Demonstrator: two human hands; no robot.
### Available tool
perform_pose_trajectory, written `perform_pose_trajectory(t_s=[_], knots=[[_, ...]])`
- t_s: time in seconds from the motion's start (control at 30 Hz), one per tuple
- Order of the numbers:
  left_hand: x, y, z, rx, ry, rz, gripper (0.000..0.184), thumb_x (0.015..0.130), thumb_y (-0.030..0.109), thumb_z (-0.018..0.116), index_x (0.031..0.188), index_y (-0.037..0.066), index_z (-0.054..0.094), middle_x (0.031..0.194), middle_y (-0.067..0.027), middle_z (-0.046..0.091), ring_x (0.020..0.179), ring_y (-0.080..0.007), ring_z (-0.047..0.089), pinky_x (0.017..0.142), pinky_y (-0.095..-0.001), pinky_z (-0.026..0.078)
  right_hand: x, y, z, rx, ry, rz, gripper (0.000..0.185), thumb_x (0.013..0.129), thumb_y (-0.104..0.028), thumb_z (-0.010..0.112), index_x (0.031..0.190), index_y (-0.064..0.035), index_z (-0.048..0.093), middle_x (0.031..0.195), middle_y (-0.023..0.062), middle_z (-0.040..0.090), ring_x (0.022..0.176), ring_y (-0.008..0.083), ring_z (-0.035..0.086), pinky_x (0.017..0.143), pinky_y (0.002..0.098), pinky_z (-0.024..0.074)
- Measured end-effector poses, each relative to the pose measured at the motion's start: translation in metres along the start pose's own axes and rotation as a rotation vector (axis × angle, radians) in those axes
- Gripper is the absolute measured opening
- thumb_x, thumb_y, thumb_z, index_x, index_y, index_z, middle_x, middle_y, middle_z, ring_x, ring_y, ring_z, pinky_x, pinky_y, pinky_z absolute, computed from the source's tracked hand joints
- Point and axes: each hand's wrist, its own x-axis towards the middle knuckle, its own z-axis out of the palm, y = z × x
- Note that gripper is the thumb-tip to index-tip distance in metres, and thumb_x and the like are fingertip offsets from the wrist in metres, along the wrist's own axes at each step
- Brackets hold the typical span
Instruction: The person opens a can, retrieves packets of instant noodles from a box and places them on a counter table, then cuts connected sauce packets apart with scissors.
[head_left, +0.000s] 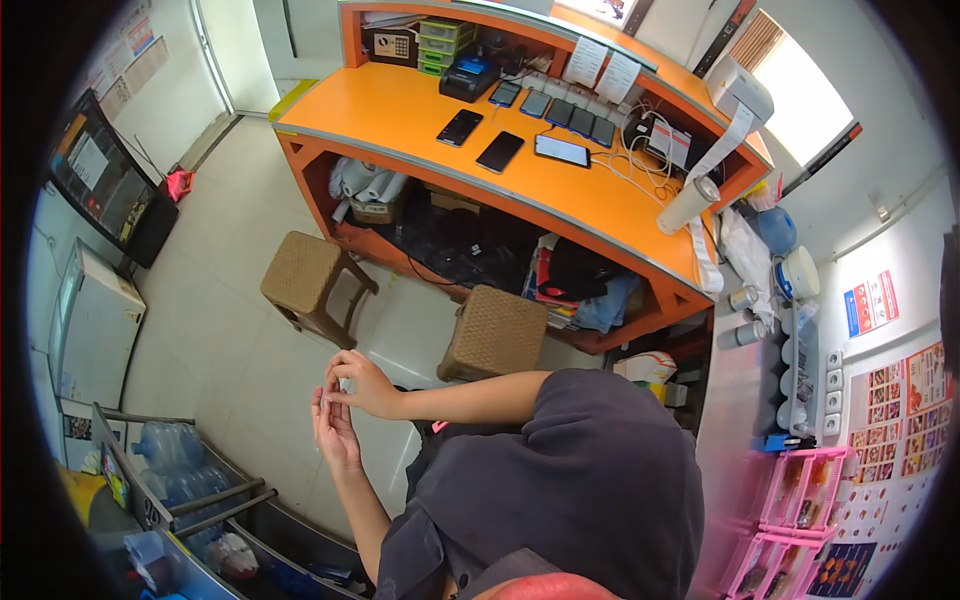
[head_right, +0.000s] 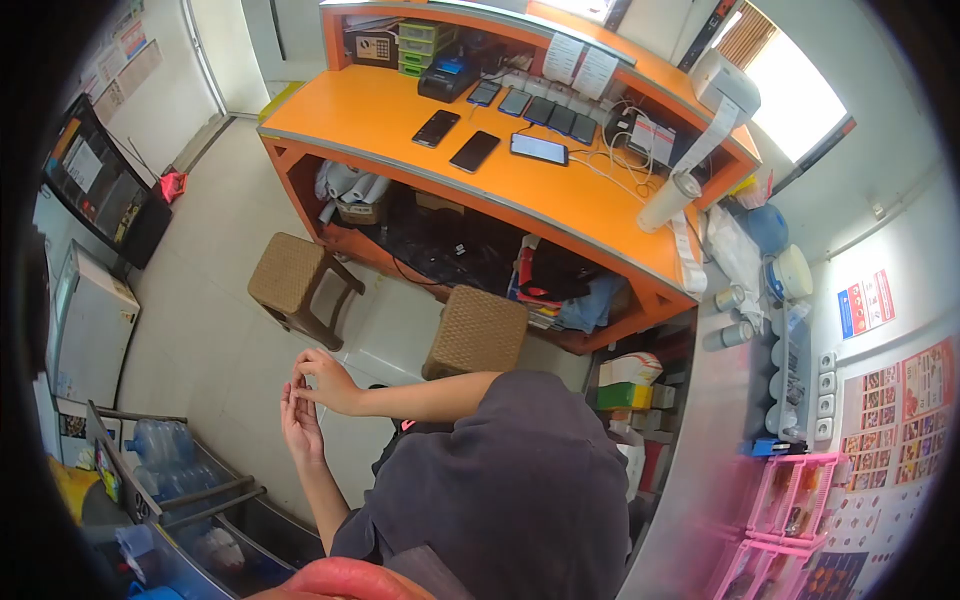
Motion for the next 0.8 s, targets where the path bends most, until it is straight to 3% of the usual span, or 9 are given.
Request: perform_pose_trajectory(t_s=[0.23, 0.43, 0.53, 0.67, 0.8], knots=[[0.093, 0.094, -0.018, 0.095, -0.087, -0.001, 0.040, 0.084, -0.001, 0.038, 0.123, -0.003, 0.029, 0.119, -0.0271, 0.043, 0.116, -0.0317, 0.043, 0.097, -0.0365, 0.039, 0.106, 0.022, 0.075, -0.035, -0.044, -0.009, 0.017, 0.066, -0.016, 0.071, 0.074, -0.0076, 0.058, 0.092, 0.0041, 0.052, 0.091, 0.0229, 0.048, 0.079, 0.0344, 0.0398], [0.167, 0.192, -0.029, 0.283, -0.075, 0.046, 0.043, 0.084, -0.002, 0.038, 0.125, -0.003, 0.025, 0.122, -0.0291, 0.040, 0.118, -0.0322, 0.041, 0.099, -0.0371, 0.038, 0.207, 0.026, 0.156, 0.125, -0.054, 0.030, 0.020, 0.063, -0.015, 0.073, 0.069, -0.0056, 0.057, 0.091, 0.0075, 0.052, 0.095, 0.0259, 0.048, 0.080, 0.0358, 0.0401], [0.203, 0.229, -0.057, 0.244, -0.046, 0.063, 0.043, 0.086, -0.001, 0.037, 0.127, -0.003, 0.023, 0.123, -0.0296, 0.039, 0.118, -0.0317, 0.041, 0.100, -0.0370, 0.036, 0.248, 0.033, 0.205, 0.105, -0.089, 0.022, 0.022, 0.064, -0.015, 0.072, 0.076, -0.0041, 0.057, 0.093, 0.0070, 0.052, 0.092, 0.0250, 0.048, 0.079, 0.0353, 0.0403], [0.257, 0.284, -0.101, 0.213, -0.029, 0.069, 0.047, 0.087, -0.001, 0.038, 0.130, -0.005, 0.020, 0.128, -0.0294, 0.034, 0.122, -0.0311, 0.036, 0.103, -0.0368, 0.033, 0.308, 0.036, 0.265, 0.109, -0.220, 0.018, 0.020, 0.063, -0.014, 0.071, 0.071, -0.0043, 0.056, 0.092, 0.0072, 0.052, 0.094, 0.0255, 0.048, 0.080, 0.0356, 0.0406], [0.319, 0.343, -0.130, 0.234, -0.051, 0.041, 0.046, 0.087, 0.000, 0.039, 0.129, -0.005, 0.020, 0.127, -0.0293, 0.034, 0.122, -0.0312, 0.036, 0.103, -0.0363, 0.033, 0.366, 0.041, 0.319, 0.043, -0.210, -0.012, 0.017, 0.063, -0.013, 0.070, 0.070, -0.0054, 0.056, 0.091, 0.0069, 0.051, 0.094, 0.0250, 0.048, 0.079, 0.0357, 0.0416]])
